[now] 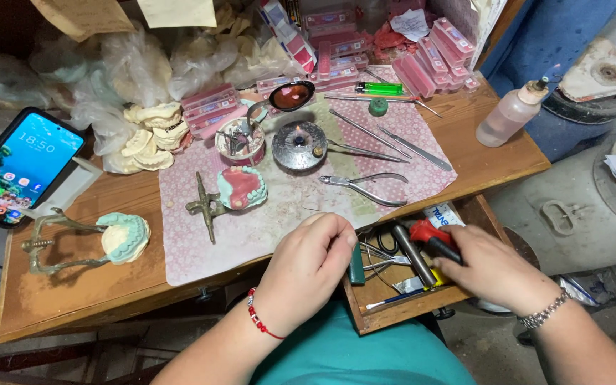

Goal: Adjusting a dental prosthesis using pliers, cutters, and other dental tools

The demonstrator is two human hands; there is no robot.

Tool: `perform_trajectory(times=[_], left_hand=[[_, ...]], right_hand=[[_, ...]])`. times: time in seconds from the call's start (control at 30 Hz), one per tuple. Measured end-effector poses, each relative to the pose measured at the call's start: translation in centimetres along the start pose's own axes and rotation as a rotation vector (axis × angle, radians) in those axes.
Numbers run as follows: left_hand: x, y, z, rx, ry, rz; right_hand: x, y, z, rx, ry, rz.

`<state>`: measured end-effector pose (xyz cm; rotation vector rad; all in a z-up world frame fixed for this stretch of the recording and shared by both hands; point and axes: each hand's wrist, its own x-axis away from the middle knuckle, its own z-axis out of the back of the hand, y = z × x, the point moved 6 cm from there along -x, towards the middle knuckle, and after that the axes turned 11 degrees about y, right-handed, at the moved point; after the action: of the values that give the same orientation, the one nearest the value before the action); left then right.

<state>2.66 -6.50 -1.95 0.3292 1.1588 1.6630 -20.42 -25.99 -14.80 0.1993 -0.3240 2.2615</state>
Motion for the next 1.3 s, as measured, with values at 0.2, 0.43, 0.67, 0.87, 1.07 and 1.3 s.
perform_trajectory(times=[0.2,0.43,0.67,0.87,1.07,1.3], left_hand=[[0.2,-1.0,1.4,-0.004,0.001,0.059],[1.7,-3.5,3.4,0.028,0.017,0.147],[1.6,-3.9,4.4,0.037,0.046,0.190],[1.7,-4.3,5.9,0.021,0.086,0.212],[1.5,-4.3,7.2,0.045,0.095,0.256],[1.7,-6.1,7.6,0.406,-0.043,0.408]], right_hand=[[1.0,-0.8,2.1,-0.252,0.107,0.097],[2.4,0.8,2.3,-0.251,0.217,0.513],[0.7,-1.0,2.8,-0.042,0.669,0.404],[0.1,-10.1,7.0,-0.206,0.827,0.615],[-2.5,-15.4,10.4,-0.121,0.698,0.747],[-5.1,-11.5,8.9,-0.023,0.358,0.573]])
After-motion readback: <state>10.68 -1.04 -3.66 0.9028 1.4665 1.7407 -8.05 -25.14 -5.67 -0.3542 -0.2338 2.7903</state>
